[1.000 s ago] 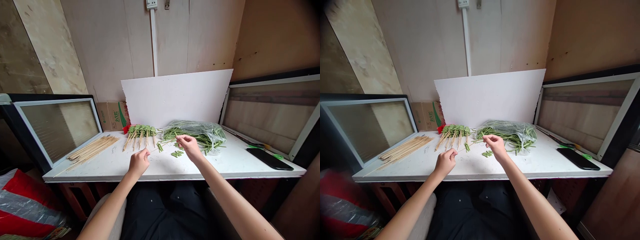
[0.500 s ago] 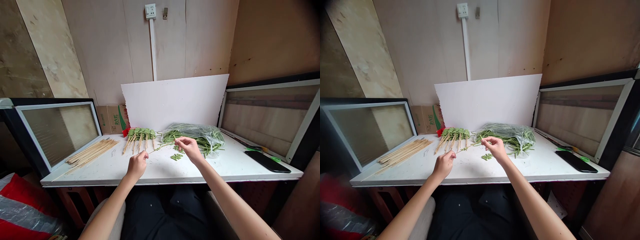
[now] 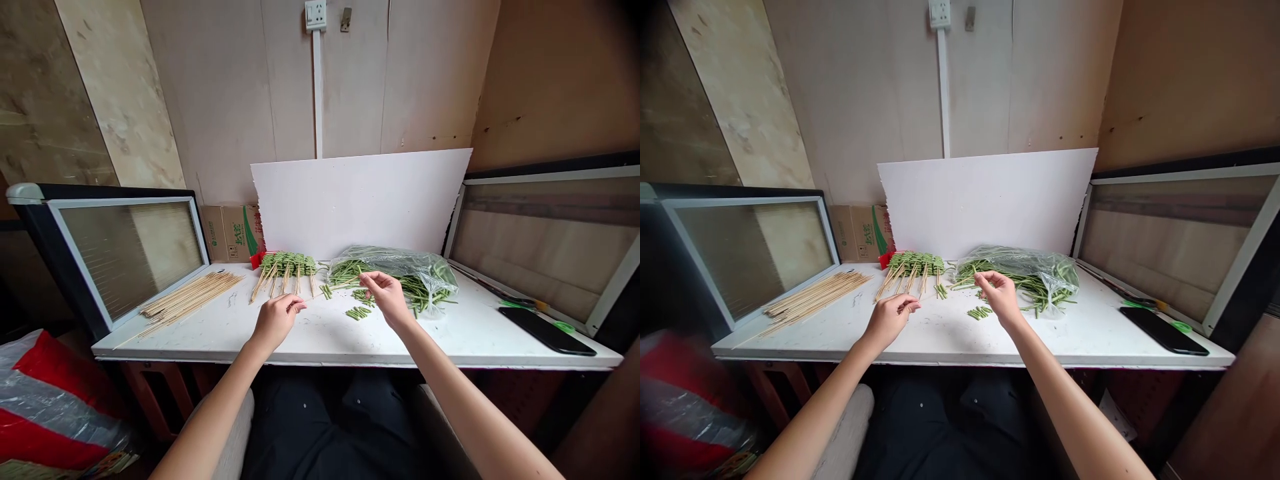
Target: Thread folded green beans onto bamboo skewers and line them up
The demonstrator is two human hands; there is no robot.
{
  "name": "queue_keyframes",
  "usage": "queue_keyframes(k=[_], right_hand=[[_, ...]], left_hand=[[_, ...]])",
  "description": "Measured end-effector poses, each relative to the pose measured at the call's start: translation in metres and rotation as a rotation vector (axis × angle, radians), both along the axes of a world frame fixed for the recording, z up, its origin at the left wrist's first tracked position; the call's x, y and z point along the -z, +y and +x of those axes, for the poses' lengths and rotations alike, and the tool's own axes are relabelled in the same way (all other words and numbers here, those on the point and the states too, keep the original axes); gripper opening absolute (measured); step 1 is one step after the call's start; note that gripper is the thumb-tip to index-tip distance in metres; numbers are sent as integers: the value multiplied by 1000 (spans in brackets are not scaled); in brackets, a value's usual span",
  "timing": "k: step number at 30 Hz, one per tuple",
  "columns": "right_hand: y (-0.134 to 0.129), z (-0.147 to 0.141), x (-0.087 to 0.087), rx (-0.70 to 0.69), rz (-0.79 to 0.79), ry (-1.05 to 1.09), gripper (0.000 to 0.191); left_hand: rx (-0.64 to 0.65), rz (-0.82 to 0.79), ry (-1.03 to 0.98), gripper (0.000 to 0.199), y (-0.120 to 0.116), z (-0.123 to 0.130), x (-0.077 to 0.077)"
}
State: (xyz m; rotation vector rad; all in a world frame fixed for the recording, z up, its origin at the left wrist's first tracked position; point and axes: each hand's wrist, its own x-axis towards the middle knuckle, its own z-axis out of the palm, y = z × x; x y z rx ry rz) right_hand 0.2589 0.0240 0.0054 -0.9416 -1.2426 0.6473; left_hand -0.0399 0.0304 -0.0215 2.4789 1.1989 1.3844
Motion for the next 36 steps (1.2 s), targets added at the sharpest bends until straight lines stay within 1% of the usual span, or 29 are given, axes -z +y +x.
queue_keyframes(k=[5, 11, 16, 19, 22, 28, 32, 36], right_hand=[[-1, -5, 3, -21, 18, -40, 44], [-5, -14, 5, -59, 33, -2, 40], [-13, -33, 7, -106, 13, -73, 42], [-15, -44, 10, -98, 5, -47, 44], [-14, -49, 15, -126, -16, -25, 43], [-9, -51, 25, -129, -53, 45, 42], [-9, -52, 25, -129, -34, 30, 41], [-10, -57, 28, -154, -31, 21, 40]], left_hand=[[-80, 39, 103, 26, 2, -3, 3], [-120, -2, 157, 35, 5, -5, 7], [-42, -19, 112, 34, -1, 2, 7], [-36, 29, 74, 35, -3, 1, 5], [-16, 105, 46, 36, -2, -3, 2], [-15, 248, 103, 41, -3, -3, 4], [-53, 287, 138, 42, -6, -1, 4], [-55, 296, 173, 41, -10, 4, 4]])
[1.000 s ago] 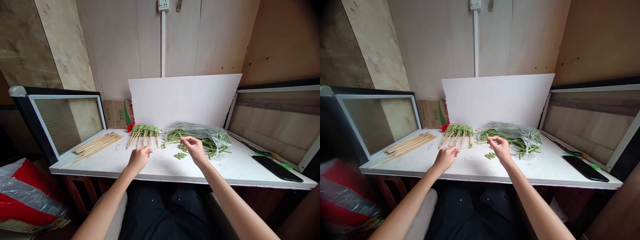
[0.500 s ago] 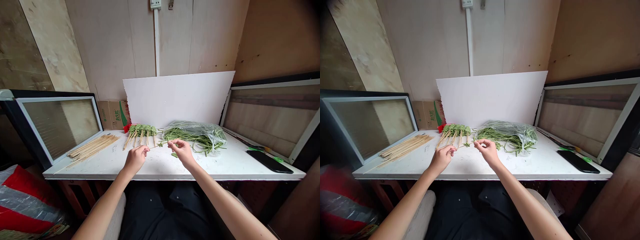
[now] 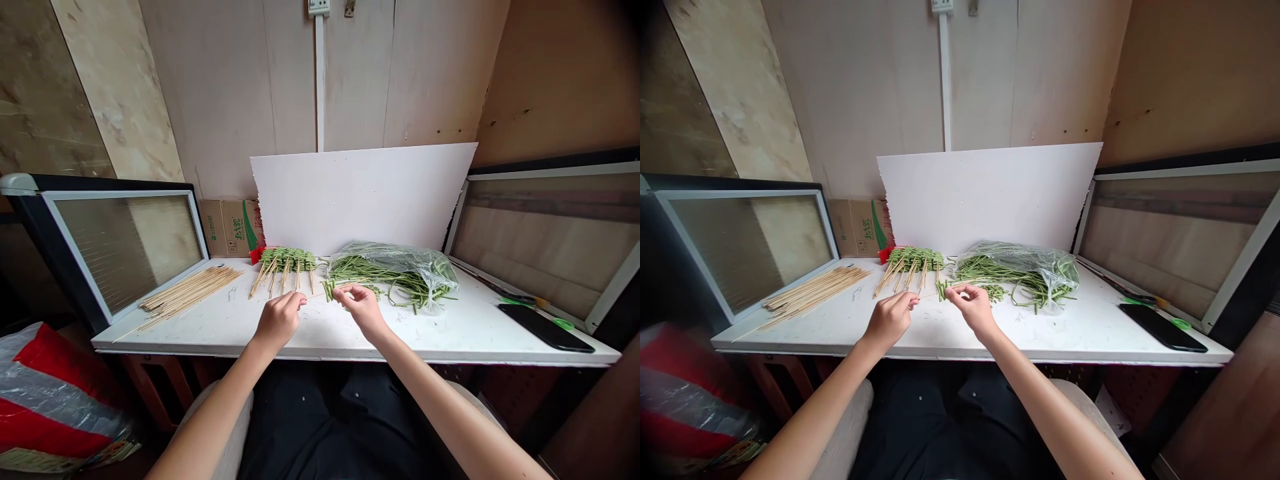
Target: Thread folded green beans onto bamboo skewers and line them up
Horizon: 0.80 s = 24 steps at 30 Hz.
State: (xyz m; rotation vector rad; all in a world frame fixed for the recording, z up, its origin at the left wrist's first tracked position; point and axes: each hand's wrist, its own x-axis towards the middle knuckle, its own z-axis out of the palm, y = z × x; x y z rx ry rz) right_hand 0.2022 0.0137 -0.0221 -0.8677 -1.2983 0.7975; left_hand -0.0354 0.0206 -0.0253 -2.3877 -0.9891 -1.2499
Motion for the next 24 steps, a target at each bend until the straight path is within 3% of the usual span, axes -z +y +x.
queue_keyframes(k=[7, 12, 15, 19, 24], right_hand=[[-7, -4, -8, -26, -13, -48, 40], [2, 22, -13, -65, -11, -262, 45], [20, 54, 0, -5, 25, -529, 48], [45, 88, 32, 87, 50, -966, 37], [57, 91, 57, 157, -41, -1181, 25]], left_hand=[[23, 23, -61, 42, -2, 1, -3], [15, 14, -145, 40, 8, -13, -6], [-29, -33, -172, 33, 14, -21, -7], [-55, -64, -162, 28, 18, -24, -7], [-59, -93, -134, 28, 18, -23, -4]])
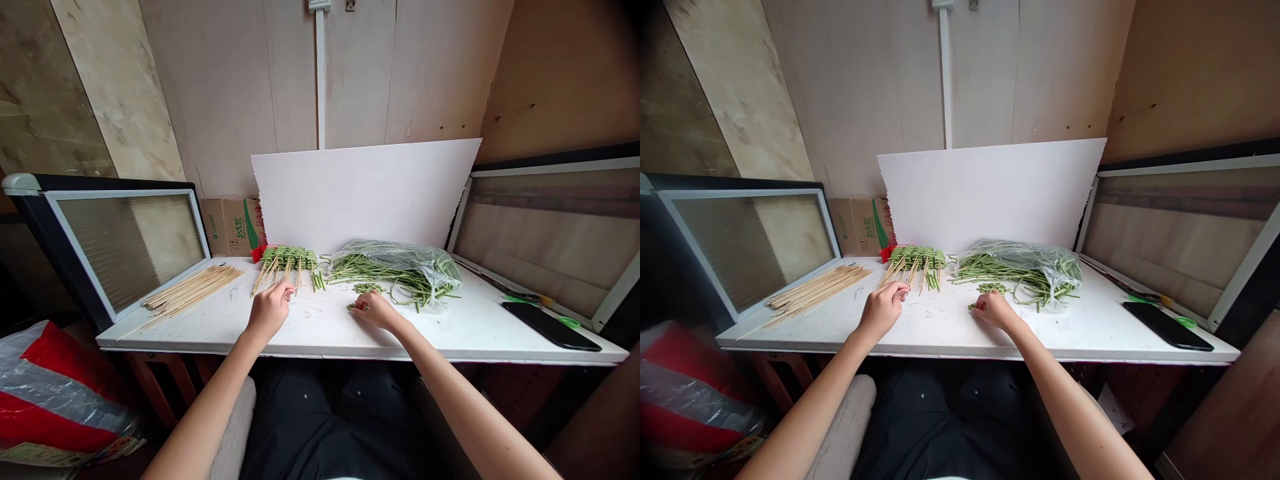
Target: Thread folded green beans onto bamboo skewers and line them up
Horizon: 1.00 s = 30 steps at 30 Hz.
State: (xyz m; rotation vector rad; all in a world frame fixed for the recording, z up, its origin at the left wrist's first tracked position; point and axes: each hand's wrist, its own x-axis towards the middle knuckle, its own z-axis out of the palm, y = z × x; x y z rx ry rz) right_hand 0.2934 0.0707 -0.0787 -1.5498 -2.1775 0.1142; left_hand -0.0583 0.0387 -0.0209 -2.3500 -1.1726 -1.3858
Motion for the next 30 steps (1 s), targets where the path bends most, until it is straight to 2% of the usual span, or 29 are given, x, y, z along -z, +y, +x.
queue_keyframes(k=[5, 9, 12, 16, 22, 26, 30], right_hand=[[-6, -10, -2, 127, 38, -139, 17], [-12, -17, -6, 115, 124, -265, 14], [-13, -22, -7, 118, 170, -336, 19], [-13, -22, -6, 91, 184, -314, 22], [-12, -14, -13, 14, 161, -32, 21], [-10, -13, -27, -42, 93, 395, 25], [-11, -13, -40, -86, 10, 784, 45]], left_hand=[[-8, -27, 39, 28, -2, 3, 0], [5, -31, 60, 27, -4, 5, 0], [11, -32, 64, 29, -4, 5, 0], [11, -37, 72, 29, -3, 5, 1], [10, -33, 56, 28, -1, 3, 2], [16, -42, 37, 27, 0, 1, 1], [33, -58, 1, 26, 0, 1, 1]])
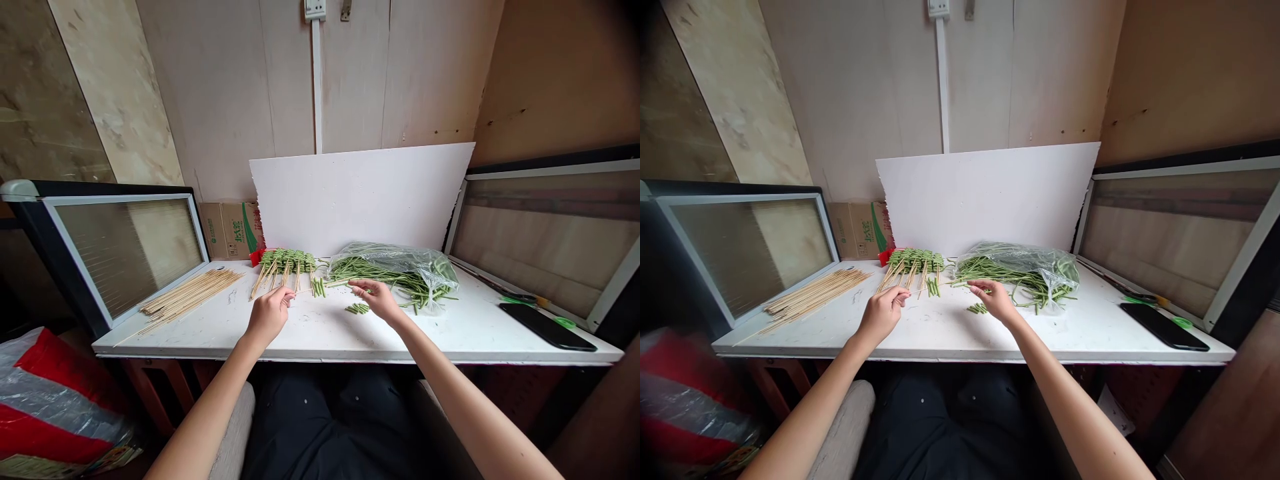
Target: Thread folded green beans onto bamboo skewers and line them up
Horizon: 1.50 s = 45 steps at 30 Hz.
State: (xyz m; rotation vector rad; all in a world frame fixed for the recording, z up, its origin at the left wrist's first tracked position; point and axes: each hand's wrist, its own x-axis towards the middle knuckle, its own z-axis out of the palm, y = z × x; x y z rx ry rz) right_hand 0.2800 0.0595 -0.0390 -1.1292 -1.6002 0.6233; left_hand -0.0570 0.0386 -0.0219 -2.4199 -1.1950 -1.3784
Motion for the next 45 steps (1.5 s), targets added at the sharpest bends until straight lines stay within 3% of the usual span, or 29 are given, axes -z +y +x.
queue_keyframes(k=[6, 12, 18, 27, 45], right_hand=[[-13, -7, -18, -229, -140, 461, 45], [-20, -13, -27, -285, -188, 620, 44], [-23, -16, -29, -349, -197, 618, 40], [-22, -19, -23, -280, -226, 573, 46], [-21, -24, -20, -283, -211, 582, 41]], left_hand=[[51, -28, -41, 27, -2, 3, 0], [34, -34, -23, 25, -2, 4, 1], [12, -22, 8, 24, -2, 5, 3], [10, -31, 15, 25, -1, 6, 4], [-10, -39, 24, 26, 3, 6, 9]])
